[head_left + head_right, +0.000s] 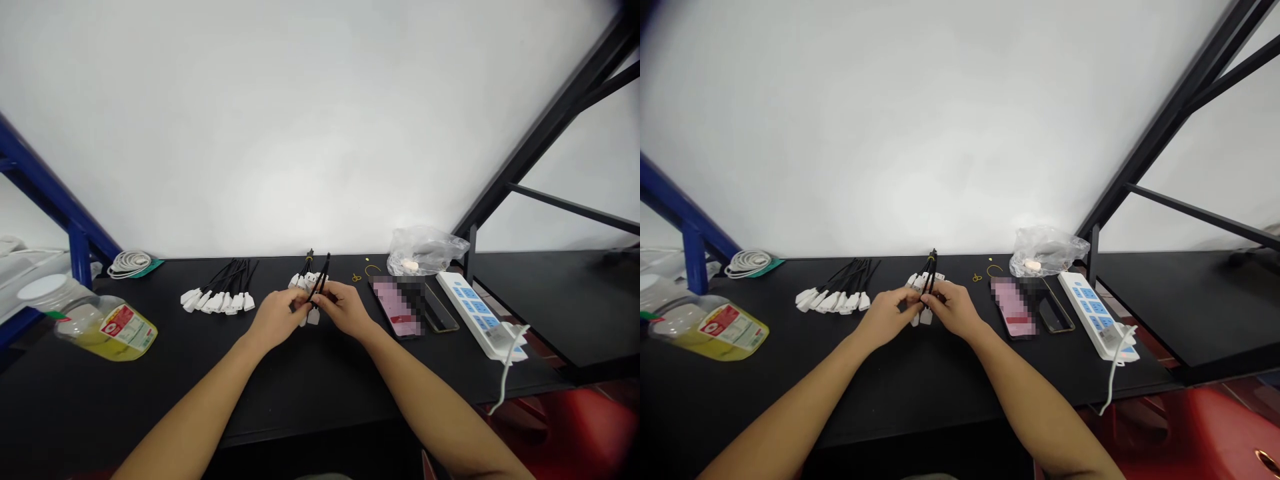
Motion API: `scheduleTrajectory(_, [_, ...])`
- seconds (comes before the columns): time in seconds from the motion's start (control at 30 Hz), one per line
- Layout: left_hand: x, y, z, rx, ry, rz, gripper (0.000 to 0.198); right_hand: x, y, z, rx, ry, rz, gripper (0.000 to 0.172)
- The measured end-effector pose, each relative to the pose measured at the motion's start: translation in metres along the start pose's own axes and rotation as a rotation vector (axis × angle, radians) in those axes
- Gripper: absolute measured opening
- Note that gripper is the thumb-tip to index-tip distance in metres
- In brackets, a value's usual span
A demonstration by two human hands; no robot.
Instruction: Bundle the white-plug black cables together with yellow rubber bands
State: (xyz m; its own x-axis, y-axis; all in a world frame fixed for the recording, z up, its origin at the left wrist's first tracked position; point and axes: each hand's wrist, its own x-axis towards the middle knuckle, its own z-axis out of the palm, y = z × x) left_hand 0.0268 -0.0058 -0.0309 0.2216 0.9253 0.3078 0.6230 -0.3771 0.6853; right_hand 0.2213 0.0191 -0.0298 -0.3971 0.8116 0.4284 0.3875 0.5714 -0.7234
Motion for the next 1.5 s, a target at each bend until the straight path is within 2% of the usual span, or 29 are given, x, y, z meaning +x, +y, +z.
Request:
scheduleTrajectory(0.07, [-0.002, 0.006, 0.006, 0.041, -0.094, 0.041, 0.018, 0.0, 0.0, -0.001, -0.02, -0.005, -0.029, 0.016])
scheduleTrajectory(0.17, [0.001, 0.003, -0.001, 0.065, -0.17, 0.101, 0.017, 0.001, -0.002, -0.003, -0.039, -0.04, -0.03, 0.015])
scheduleTrajectory(0.23, [0.006, -0.007, -0.015, 0.152, -0.105, 0.112, 0.023, 0.002, -0.003, -0.004, -0.04, -0.053, -0.016, 0.015])
scheduleTrajectory(0.27, [0.008, -0.014, -0.023, 0.227, -0.023, 0.085, 0.028, 0.002, -0.003, -0.005, -0.039, -0.052, -0.007, 0.015])
scheduleTrajectory(0.33, [0.012, -0.031, -0.04, 0.424, 0.135, -0.035, 0.036, 0.002, -0.004, -0.005, -0.042, -0.056, 0.017, 0.015])
scheduleTrajectory(0.37, [0.013, -0.04, -0.047, 0.517, 0.166, -0.11, 0.038, 0.002, -0.004, -0.005, -0.048, -0.066, 0.028, 0.014])
scheduleTrajectory(0.4, [0.014, -0.048, -0.053, 0.6, 0.156, -0.191, 0.041, 0.002, -0.004, -0.006, -0.057, -0.082, 0.035, 0.014])
scheduleTrajectory(0.5, [0.015, -0.066, -0.062, 0.743, 0.017, -0.422, 0.042, 0.002, -0.005, -0.007, -0.081, -0.138, 0.029, 0.016])
scheduleTrajectory(0.6, [0.015, -0.071, -0.064, 0.751, -0.041, -0.501, 0.04, 0.003, -0.005, -0.01, -0.094, -0.175, -0.001, 0.017])
scheduleTrajectory(0.73, [0.015, -0.064, -0.065, 0.651, 0.123, -0.398, 0.04, 0.004, -0.006, -0.011, -0.113, -0.145, -0.069, 0.015])
scheduleTrajectory(0.8, [0.015, -0.057, -0.061, 0.483, 0.223, -0.279, 0.036, 0.004, -0.006, -0.011, -0.115, -0.129, -0.074, 0.015])
scheduleTrajectory(0.87, [0.013, -0.045, -0.051, 0.234, 0.257, -0.173, 0.032, 0.004, -0.006, -0.01, -0.108, -0.118, -0.057, 0.015])
scheduleTrajectory(0.97, [0.008, -0.022, -0.03, -0.06, 0.149, -0.1, 0.025, 0.003, -0.006, -0.008, -0.072, -0.094, -0.051, 0.015])
scheduleTrajectory(1.07, [0.002, -0.003, -0.012, -0.1, -0.005, -0.014, 0.017, 0.002, -0.005, -0.007, -0.043, -0.09, -0.079, 0.014])
scheduleTrajectory(1.13, [0.0, 0.003, -0.005, -0.059, -0.062, 0.031, 0.015, 0.002, -0.004, -0.006, -0.05, -0.091, -0.089, 0.015])
scheduleTrajectory(1.23, [-0.001, 0.003, -0.002, -0.013, -0.077, 0.047, 0.016, 0.002, -0.002, -0.006, -0.053, -0.097, -0.093, 0.018])
scheduleTrajectory(1.5, [0.0, 0.0, 0.001, -0.009, -0.007, 0.056, 0.013, 0.002, -0.002, -0.004, -0.071, -0.088, -0.12, 0.02])
